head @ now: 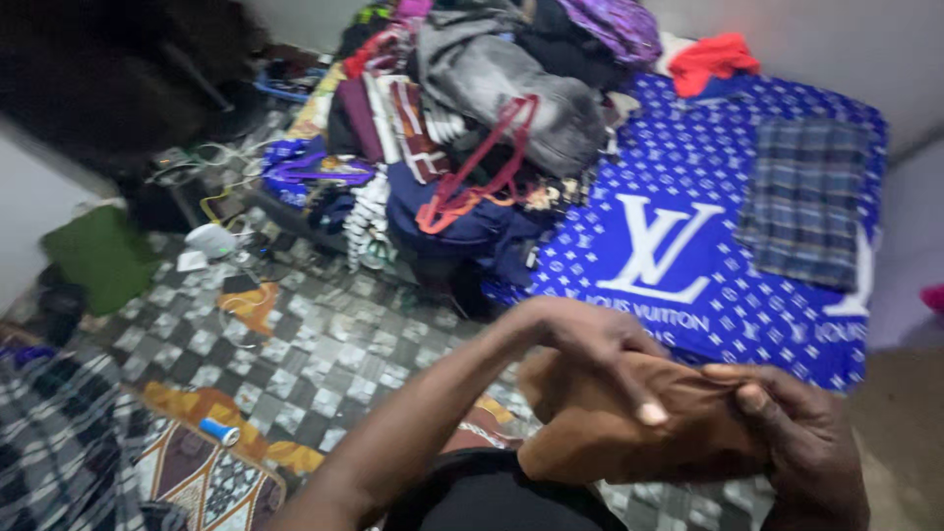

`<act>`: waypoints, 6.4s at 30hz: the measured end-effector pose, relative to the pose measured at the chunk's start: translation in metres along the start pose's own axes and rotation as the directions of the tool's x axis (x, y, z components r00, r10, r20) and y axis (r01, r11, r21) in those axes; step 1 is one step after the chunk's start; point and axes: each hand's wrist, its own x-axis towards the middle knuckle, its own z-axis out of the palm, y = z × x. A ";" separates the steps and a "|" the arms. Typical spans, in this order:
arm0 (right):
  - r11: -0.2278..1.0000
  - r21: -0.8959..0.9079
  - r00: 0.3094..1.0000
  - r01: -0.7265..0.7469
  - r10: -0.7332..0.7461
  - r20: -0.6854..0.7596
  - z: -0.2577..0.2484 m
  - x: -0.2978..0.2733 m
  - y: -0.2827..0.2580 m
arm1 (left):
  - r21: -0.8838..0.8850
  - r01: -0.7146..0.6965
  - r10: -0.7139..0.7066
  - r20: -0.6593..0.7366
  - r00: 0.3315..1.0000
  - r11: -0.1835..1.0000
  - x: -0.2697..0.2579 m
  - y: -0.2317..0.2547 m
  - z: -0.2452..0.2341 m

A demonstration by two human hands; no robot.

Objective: The person picks up a stack of clothes from a shelf, places two pairs of shorts onto a bed, and folds them one at a time by hand before returning each folded pair to the shelf.

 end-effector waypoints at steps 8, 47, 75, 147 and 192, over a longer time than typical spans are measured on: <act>0.902 0.355 0.964 0.246 -0.190 -0.186 -0.051 -0.048 0.000 | 0.405 0.371 -0.403 -0.008 0.915 0.835 0.017 -0.026 -0.011; 0.723 0.672 0.960 0.161 0.044 -0.277 0.029 0.110 -0.022 | -0.024 0.036 -0.040 -0.181 0.983 0.999 0.142 -0.057 -0.093; 0.636 0.763 0.972 0.115 0.087 -0.220 -0.028 0.106 -0.018 | -0.479 0.052 -0.295 -0.448 0.844 0.876 0.161 0.033 -0.090; 0.932 0.326 0.959 -0.158 0.224 -0.174 -0.119 0.383 0.029 | -0.235 -0.029 -0.097 -0.503 0.859 0.972 0.267 -0.076 -0.324; 0.836 0.087 0.796 -0.541 0.543 -0.269 -0.080 0.278 0.342 | -0.218 0.225 -0.313 -0.700 0.641 0.950 0.298 -0.353 -0.136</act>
